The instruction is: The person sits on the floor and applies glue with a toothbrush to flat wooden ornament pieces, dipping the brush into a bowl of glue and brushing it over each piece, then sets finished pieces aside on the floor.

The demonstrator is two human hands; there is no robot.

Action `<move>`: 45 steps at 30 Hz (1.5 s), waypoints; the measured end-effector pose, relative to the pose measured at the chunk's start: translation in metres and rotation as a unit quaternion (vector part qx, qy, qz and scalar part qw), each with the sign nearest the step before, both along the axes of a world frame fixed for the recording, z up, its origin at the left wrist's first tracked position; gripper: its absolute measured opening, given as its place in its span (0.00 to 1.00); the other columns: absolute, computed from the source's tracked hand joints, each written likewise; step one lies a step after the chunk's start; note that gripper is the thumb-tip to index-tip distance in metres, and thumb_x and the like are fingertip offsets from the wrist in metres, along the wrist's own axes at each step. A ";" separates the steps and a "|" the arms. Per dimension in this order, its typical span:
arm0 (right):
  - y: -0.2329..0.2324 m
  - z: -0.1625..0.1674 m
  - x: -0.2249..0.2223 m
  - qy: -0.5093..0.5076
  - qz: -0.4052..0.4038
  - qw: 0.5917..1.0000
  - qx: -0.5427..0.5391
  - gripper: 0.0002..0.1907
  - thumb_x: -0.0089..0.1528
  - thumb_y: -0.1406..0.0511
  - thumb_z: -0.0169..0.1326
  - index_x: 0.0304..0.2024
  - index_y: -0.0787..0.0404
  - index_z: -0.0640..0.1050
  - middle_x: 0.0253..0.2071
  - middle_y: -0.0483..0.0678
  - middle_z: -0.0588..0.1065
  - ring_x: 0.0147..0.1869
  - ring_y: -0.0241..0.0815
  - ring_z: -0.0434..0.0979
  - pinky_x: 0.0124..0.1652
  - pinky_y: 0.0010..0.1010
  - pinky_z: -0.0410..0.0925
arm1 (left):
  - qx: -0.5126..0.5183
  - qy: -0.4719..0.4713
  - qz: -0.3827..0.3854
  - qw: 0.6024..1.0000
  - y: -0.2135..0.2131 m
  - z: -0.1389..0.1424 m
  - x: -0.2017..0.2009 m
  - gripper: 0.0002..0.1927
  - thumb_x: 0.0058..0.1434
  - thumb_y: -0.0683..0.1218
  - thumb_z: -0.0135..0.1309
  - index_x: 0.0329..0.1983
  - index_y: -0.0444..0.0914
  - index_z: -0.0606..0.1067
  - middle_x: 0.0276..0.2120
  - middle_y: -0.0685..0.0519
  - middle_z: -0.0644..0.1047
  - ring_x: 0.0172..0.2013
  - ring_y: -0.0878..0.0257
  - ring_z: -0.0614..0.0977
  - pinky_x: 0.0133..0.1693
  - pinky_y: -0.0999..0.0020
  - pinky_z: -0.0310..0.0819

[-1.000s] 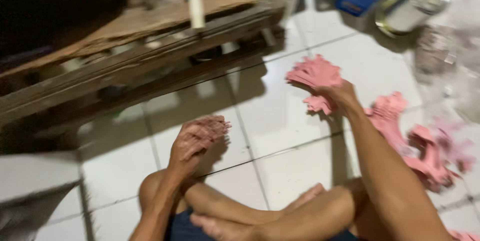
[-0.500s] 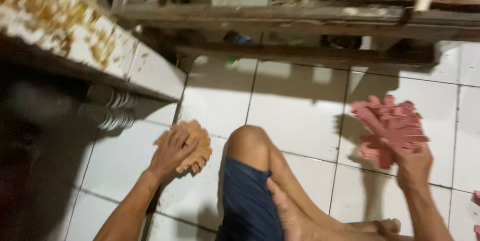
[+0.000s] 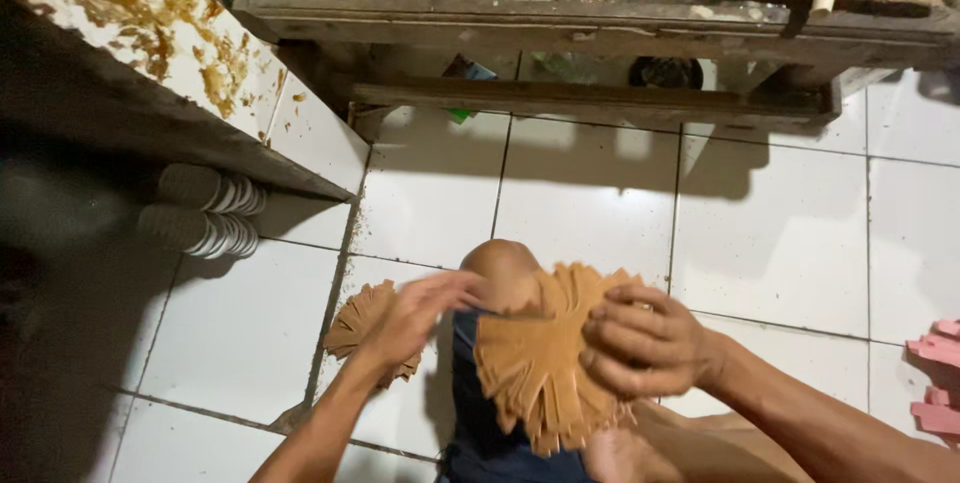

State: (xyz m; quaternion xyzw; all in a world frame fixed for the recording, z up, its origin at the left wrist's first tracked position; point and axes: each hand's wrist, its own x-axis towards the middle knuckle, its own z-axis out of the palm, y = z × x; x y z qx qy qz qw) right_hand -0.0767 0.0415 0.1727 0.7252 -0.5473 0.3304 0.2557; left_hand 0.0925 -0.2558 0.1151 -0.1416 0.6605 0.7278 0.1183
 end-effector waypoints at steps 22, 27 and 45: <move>0.055 -0.085 0.054 -0.856 -0.159 0.491 0.046 0.29 0.67 0.65 0.54 0.70 0.69 0.70 0.52 0.58 0.76 0.52 0.47 0.73 0.49 0.40 0.69 | -0.030 0.107 0.130 0.985 0.167 0.032 -0.044 0.21 0.59 0.46 0.62 0.53 0.33 0.75 0.47 0.45 0.80 0.46 0.54 0.82 0.48 0.61 0.78; 0.045 -0.076 0.053 -0.828 -0.154 0.537 0.058 0.34 0.61 0.69 0.54 0.70 0.62 0.64 0.65 0.49 0.71 0.67 0.41 0.71 0.62 0.33 0.66 | -0.227 0.192 0.114 0.948 0.160 0.021 -0.036 0.24 0.55 0.45 0.62 0.55 0.34 0.73 0.48 0.45 0.80 0.45 0.54 0.82 0.46 0.60 0.79; 0.077 -0.043 -0.029 -0.798 -0.332 0.501 0.040 0.26 0.63 0.61 0.54 0.64 0.63 0.73 0.44 0.54 0.81 0.47 0.44 0.81 0.50 0.37 0.74 | -0.188 -0.232 0.005 0.954 -0.072 -0.098 -0.061 0.25 0.44 0.42 0.66 0.48 0.30 0.80 0.42 0.42 0.85 0.43 0.52 0.86 0.47 0.62 0.79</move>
